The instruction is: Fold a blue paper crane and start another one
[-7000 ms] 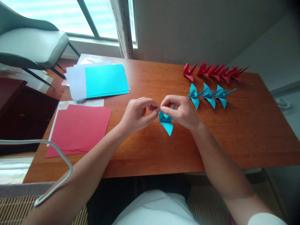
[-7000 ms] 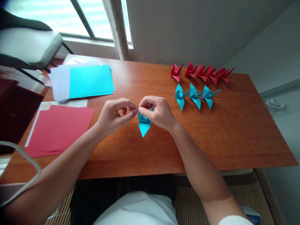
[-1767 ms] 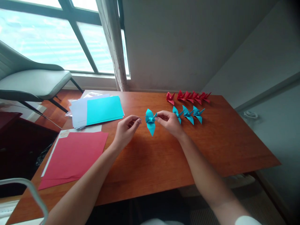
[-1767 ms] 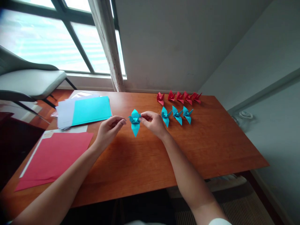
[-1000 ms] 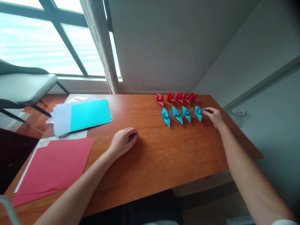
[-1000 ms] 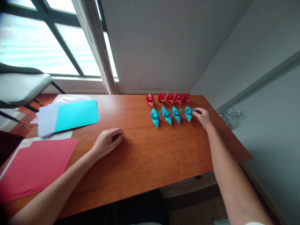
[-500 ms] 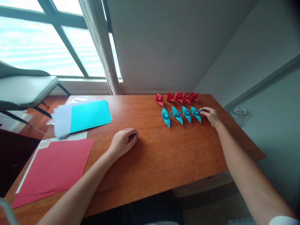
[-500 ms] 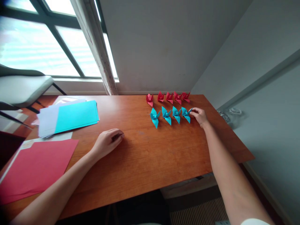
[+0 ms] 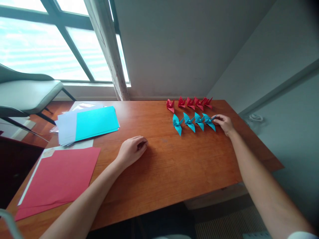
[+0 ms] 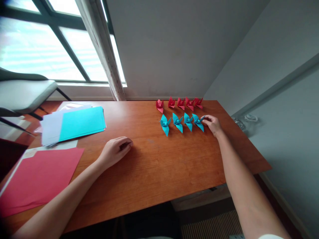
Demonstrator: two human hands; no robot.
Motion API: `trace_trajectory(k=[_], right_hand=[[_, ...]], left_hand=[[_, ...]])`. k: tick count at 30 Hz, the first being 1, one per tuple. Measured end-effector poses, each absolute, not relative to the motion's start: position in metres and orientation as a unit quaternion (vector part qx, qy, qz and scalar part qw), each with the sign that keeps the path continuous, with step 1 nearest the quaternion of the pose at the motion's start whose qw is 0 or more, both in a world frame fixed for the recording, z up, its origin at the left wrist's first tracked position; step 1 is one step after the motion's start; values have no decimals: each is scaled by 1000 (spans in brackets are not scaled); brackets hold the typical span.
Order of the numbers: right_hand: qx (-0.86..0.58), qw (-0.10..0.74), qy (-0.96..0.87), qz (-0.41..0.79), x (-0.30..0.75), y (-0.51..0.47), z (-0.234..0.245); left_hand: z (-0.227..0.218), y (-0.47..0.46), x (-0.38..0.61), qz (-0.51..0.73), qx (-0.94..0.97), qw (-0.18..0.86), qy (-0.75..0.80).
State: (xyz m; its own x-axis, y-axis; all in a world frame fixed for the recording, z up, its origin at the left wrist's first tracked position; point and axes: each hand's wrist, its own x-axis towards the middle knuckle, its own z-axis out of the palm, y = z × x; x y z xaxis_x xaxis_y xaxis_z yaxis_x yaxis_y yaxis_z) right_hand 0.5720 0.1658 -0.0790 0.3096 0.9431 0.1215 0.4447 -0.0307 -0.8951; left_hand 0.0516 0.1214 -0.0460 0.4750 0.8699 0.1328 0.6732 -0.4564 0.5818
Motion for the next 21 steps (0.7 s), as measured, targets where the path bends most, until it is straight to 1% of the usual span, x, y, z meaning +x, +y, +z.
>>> trace_trajectory(k=[13, 21], right_hand=[[-662, 461, -528, 264, 570, 163, -86], [-676, 480, -501, 247, 571, 164, -90]], left_hand=[[-47, 123, 51, 212, 830, 230, 462], [-45, 122, 51, 208, 829, 235, 462]])
